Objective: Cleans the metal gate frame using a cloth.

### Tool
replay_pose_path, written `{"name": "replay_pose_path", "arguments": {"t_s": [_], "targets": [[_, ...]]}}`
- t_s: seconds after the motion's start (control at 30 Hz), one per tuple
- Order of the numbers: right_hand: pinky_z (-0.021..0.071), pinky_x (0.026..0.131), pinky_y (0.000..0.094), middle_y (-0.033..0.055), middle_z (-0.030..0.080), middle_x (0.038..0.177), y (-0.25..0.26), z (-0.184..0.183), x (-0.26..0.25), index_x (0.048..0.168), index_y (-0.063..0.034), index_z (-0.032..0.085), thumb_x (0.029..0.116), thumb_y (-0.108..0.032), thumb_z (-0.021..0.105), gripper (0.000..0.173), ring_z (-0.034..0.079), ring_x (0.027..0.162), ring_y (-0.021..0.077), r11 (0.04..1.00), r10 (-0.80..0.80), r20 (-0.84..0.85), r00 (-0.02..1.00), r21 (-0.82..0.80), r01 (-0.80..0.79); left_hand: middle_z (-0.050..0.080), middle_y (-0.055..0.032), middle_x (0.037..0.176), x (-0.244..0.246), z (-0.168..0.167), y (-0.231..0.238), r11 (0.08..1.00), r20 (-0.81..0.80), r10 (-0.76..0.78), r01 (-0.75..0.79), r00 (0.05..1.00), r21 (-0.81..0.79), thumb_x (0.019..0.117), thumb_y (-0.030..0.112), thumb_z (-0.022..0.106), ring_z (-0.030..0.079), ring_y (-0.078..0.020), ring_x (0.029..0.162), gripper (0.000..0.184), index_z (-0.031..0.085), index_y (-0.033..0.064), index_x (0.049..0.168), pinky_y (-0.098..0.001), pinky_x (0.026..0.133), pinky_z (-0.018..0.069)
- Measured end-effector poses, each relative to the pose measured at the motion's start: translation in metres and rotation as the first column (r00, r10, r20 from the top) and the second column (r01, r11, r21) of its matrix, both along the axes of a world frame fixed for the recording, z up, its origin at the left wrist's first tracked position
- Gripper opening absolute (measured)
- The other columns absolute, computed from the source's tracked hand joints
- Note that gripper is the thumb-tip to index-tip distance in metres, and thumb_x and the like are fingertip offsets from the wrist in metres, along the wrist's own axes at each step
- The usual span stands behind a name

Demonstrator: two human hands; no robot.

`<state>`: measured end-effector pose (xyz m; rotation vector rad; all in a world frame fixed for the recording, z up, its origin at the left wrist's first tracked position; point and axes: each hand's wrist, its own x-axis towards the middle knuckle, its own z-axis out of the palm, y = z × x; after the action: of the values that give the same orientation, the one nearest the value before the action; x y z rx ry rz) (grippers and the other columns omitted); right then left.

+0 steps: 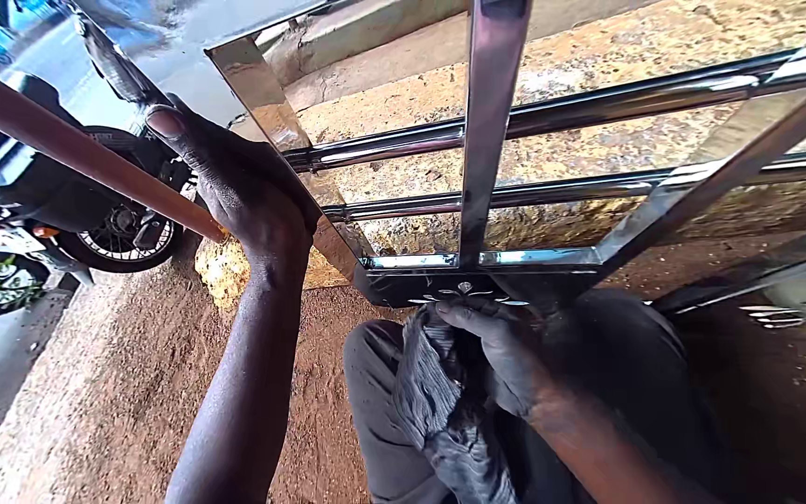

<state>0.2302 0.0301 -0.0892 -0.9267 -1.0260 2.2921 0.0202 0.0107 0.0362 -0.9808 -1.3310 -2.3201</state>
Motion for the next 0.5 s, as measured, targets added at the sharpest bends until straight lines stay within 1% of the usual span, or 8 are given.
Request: {"name": "replay_pose_path", "arguments": {"t_s": [0.07,0.1,0.2,0.27,0.3,0.37,0.43,0.5], "targets": [[0.0580,0.073,0.0324,0.0080,0.072,0.081,-0.008,0.005,-0.016,0.085,-0.0070,0.077,0.0937,-0.012,0.071,0.012,0.067,0.075,0.0142,0.993,-0.092,-0.096,0.991,0.071,0.099,0.053,0.0087,0.068,-0.001,-0.001,-0.001,1.000,0.000,-0.023,0.023,1.000,0.015,0.1128,0.034,0.019,0.056,0.0013,0.063,0.044,0.052,0.0172,0.090,-0.0170,0.065,0.0501],[0.0589,0.071,0.0309,0.0066,0.073,0.081,-0.012,0.005,-0.027,0.089,-0.0071,0.078,0.0945,-0.012,0.071,0.011,0.068,0.074,0.0127,0.978,-0.125,-0.143,0.982,0.146,0.146,0.049,0.0088,0.060,-0.002,-0.001,0.000,0.999,0.000,-0.035,0.035,0.999,0.034,0.1129,0.034,0.018,0.053,0.0006,0.054,0.046,0.050,0.0180,0.083,-0.0165,0.056,0.0487],[0.0593,0.071,0.0235,0.0001,0.076,0.087,-0.021,-0.006,-0.057,0.105,-0.0068,0.078,0.1002,-0.014,0.065,0.015,0.070,0.076,0.0045,0.826,-0.166,-0.144,0.976,0.520,0.217,0.045,0.0088,0.053,0.000,0.000,0.001,0.997,0.006,-0.070,0.069,0.998,0.045,0.1130,0.034,0.016,0.049,0.0000,0.045,0.050,0.047,0.0190,0.076,-0.0160,0.047,0.0457],[0.0580,0.070,0.0212,-0.0007,0.075,0.085,-0.028,-0.017,-0.072,0.106,-0.0049,0.077,0.1010,-0.014,0.062,0.018,0.068,0.074,0.0012,0.706,-0.201,-0.123,0.972,0.669,0.231,0.046,0.0092,0.057,0.001,0.001,0.000,0.997,0.015,-0.067,0.066,0.998,0.042,0.1129,0.034,0.017,0.050,0.0006,0.051,0.048,0.048,0.0192,0.079,-0.0157,0.053,0.0462],[0.0582,0.070,0.0213,0.0004,0.075,0.086,-0.032,-0.021,-0.079,0.109,-0.0034,0.076,0.1009,-0.013,0.061,0.019,0.068,0.074,0.0013,0.690,-0.207,-0.129,0.970,0.683,0.238,0.046,0.0095,0.056,0.000,0.001,0.001,0.997,0.009,-0.064,0.063,0.998,0.047,0.1129,0.034,0.017,0.051,0.0010,0.050,0.049,0.048,0.0192,0.079,-0.0152,0.052,0.0469],[0.0587,0.071,0.0225,0.0024,0.076,0.090,-0.038,-0.023,-0.087,0.120,-0.0023,0.074,0.1017,-0.012,0.059,0.025,0.069,0.076,0.0022,0.721,-0.178,-0.136,0.975,0.656,0.223,0.046,0.0092,0.057,-0.001,0.001,0.001,0.997,0.009,-0.058,0.057,0.998,0.052,0.1129,0.034,0.017,0.051,0.0005,0.051,0.048,0.048,0.0190,0.079,-0.0160,0.054,0.0474],[0.0587,0.070,0.0235,0.0001,0.075,0.091,-0.041,-0.025,-0.092,0.128,-0.0071,0.069,0.1020,-0.013,0.058,0.029,0.069,0.075,0.0029,0.767,-0.097,-0.143,0.985,0.620,0.165,0.048,0.0094,0.061,0.000,0.000,0.000,0.999,0.007,-0.032,0.032,0.999,0.031,0.1129,0.034,0.017,0.053,0.0015,0.057,0.046,0.048,0.0190,0.082,-0.0156,0.059,0.0482],[0.0620,0.071,0.0261,0.0018,0.074,0.093,-0.044,-0.033,-0.094,0.143,-0.0051,0.056,0.0990,-0.018,0.065,0.047,0.071,0.077,0.0059,0.802,0.011,-0.188,0.982,0.588,0.104,0.052,0.0092,0.068,-0.001,0.000,-0.001,1.000,0.009,-0.015,0.014,1.000,0.019,0.1129,0.034,0.018,0.056,0.0020,0.066,0.044,0.051,0.0187,0.087,-0.0164,0.068,0.0498]]}}
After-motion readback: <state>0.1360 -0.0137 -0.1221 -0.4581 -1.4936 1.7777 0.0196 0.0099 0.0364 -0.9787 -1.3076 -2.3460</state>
